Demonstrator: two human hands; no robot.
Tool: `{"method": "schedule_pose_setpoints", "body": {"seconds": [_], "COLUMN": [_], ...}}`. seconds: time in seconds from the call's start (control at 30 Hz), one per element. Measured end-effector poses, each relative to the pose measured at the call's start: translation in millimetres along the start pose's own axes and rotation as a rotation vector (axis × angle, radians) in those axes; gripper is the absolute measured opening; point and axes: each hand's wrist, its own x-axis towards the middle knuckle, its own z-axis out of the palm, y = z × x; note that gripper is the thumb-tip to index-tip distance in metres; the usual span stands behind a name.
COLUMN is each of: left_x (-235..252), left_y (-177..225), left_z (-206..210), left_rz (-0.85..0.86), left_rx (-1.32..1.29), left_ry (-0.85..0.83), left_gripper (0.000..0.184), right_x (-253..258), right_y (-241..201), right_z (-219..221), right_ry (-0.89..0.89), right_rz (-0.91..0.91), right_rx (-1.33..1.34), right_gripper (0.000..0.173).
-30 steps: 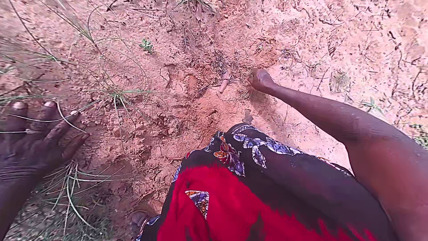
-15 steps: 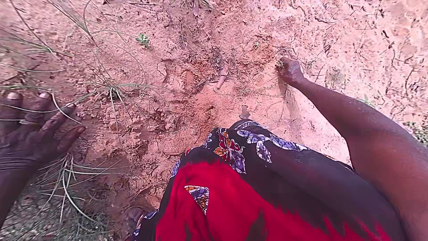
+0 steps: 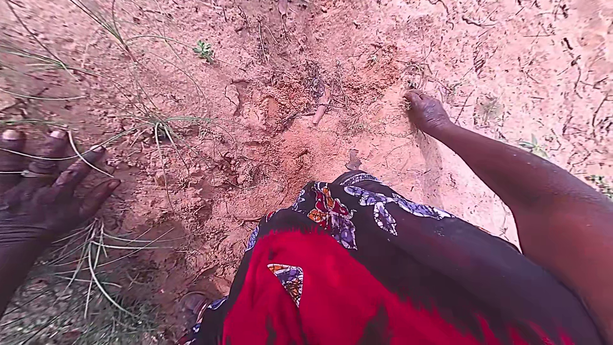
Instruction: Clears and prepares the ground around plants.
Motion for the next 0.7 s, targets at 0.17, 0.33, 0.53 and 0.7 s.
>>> {"method": "schedule_pose_setpoints", "body": {"seconds": [0.17, 0.33, 0.53, 0.7], "left_x": [6.2, 12.8, -5.0, 1.9], "left_y": [16.4, 36.7, -5.3, 9.6], "left_z": [-16.2, -35.6, -4.7, -15.1], "left_rz": [-0.039, -0.092, 0.027, 0.051], "left_rx": [0.005, 0.020, 0.204, 0.240], "left_ry": [-0.048, -0.145, 0.084, 0.081], "left_gripper": [0.077, 0.067, 0.074, 0.070], "right_x": [17.4, 32.5, 45.0, 79.6], "right_y": [9.7, -2.5, -20.1, -2.3], "right_z": [-3.7, -10.6, -21.4, -31.9], "right_ry": [-0.065, -0.140, -0.153, -0.376], "right_rz": [0.144, 0.292, 0.522, 0.418], "right_rx": [-0.041, -0.088, -0.057, -0.167], "right_gripper": [0.046, 0.037, 0.047, 0.029]}}
